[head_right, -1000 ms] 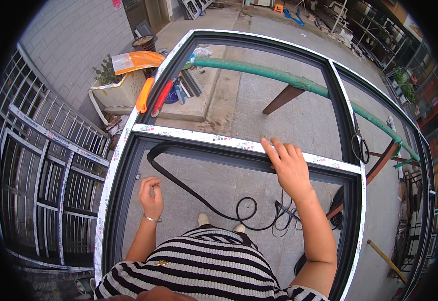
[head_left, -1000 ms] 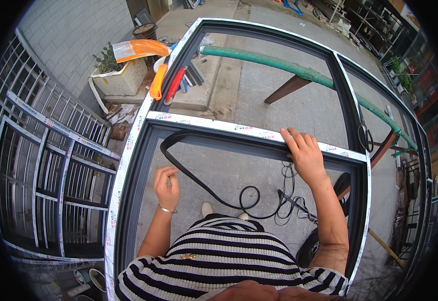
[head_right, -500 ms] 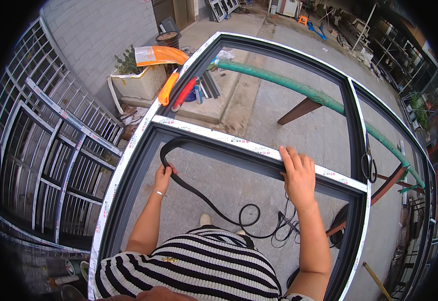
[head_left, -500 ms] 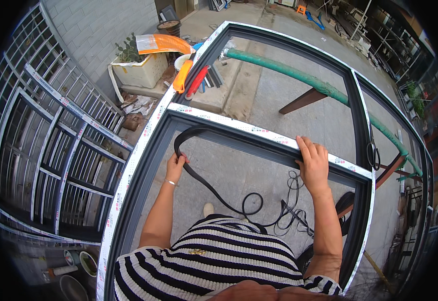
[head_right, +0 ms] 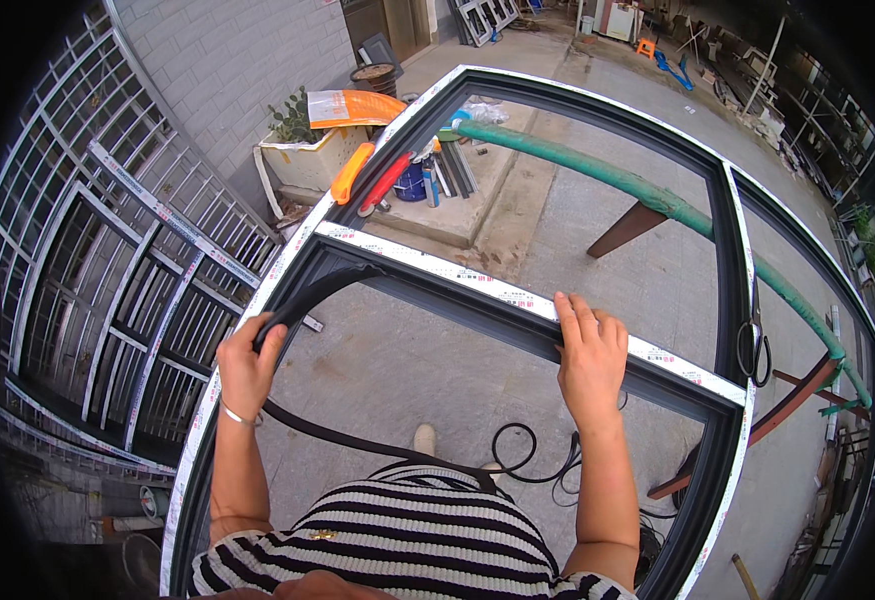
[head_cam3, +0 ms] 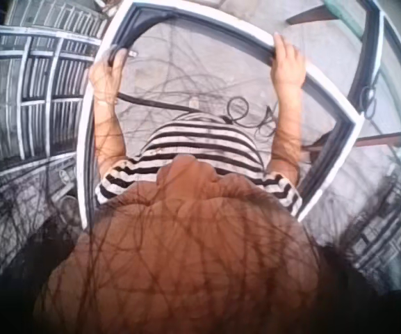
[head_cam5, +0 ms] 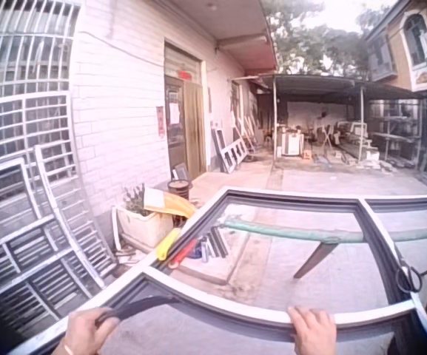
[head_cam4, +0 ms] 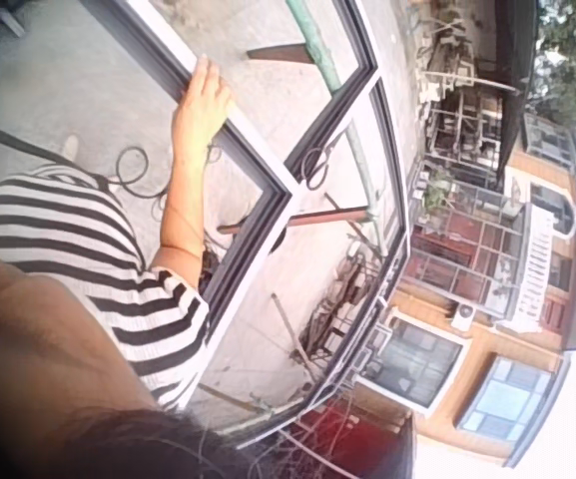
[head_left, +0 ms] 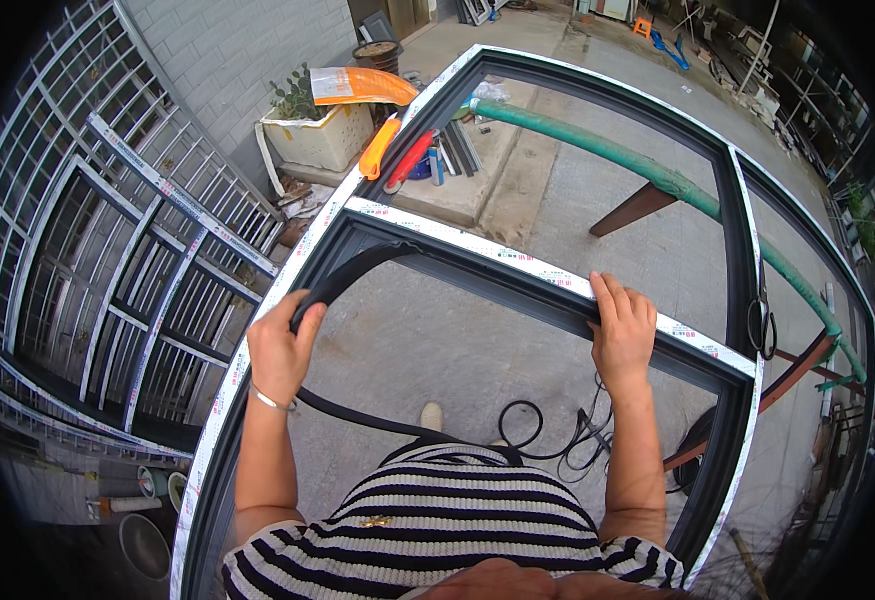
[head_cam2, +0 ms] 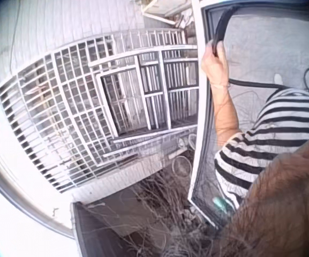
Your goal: The person trims a rubber sealing strip using scissors and a utility knife, then presses the strip into the channel of a window frame by hand.
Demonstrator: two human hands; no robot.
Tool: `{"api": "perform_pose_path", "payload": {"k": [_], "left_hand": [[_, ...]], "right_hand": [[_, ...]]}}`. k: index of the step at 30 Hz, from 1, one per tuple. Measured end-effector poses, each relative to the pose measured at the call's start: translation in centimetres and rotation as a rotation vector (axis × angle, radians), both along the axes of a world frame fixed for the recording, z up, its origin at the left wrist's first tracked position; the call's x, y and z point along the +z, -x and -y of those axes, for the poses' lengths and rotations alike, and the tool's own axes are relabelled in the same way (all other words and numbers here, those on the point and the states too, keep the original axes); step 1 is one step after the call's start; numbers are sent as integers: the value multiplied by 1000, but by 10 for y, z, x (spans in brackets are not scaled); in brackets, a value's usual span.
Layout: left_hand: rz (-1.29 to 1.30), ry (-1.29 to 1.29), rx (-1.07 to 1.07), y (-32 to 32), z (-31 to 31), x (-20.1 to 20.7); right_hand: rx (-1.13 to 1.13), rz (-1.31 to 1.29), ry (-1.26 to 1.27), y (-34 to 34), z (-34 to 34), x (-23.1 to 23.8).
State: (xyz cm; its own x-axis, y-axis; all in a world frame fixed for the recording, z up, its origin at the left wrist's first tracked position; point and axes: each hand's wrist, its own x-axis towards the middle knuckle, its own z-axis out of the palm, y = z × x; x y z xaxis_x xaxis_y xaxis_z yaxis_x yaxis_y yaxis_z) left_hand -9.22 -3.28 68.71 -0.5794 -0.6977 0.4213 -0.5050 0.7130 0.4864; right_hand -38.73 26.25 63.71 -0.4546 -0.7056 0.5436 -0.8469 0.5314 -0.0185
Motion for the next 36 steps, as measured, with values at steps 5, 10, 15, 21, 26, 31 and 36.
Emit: {"api": "perform_pose_path", "payload": {"k": [5,10,15,21,26,31,36], "left_hand": [[338,249,-149,35,101,53],[579,273,-206,70,157,49],[551,78,-378,70,194,25],[621,-53,-301,92,183,39],[633,-70,-315,97,182,43],[578,86,-292,76,163,41],[282,267,-129,56,92,13]], "right_hand": [[6,9,7,-3,0,2],[15,143,18,-12,-6,16],[-8,312,144,-29,-25,24],[-186,179,204,-44,-59,31],[20,300,286,-63,-19,41],[371,683,369,-84,68,24],[529,1662,379,-103,188,-47]]}}
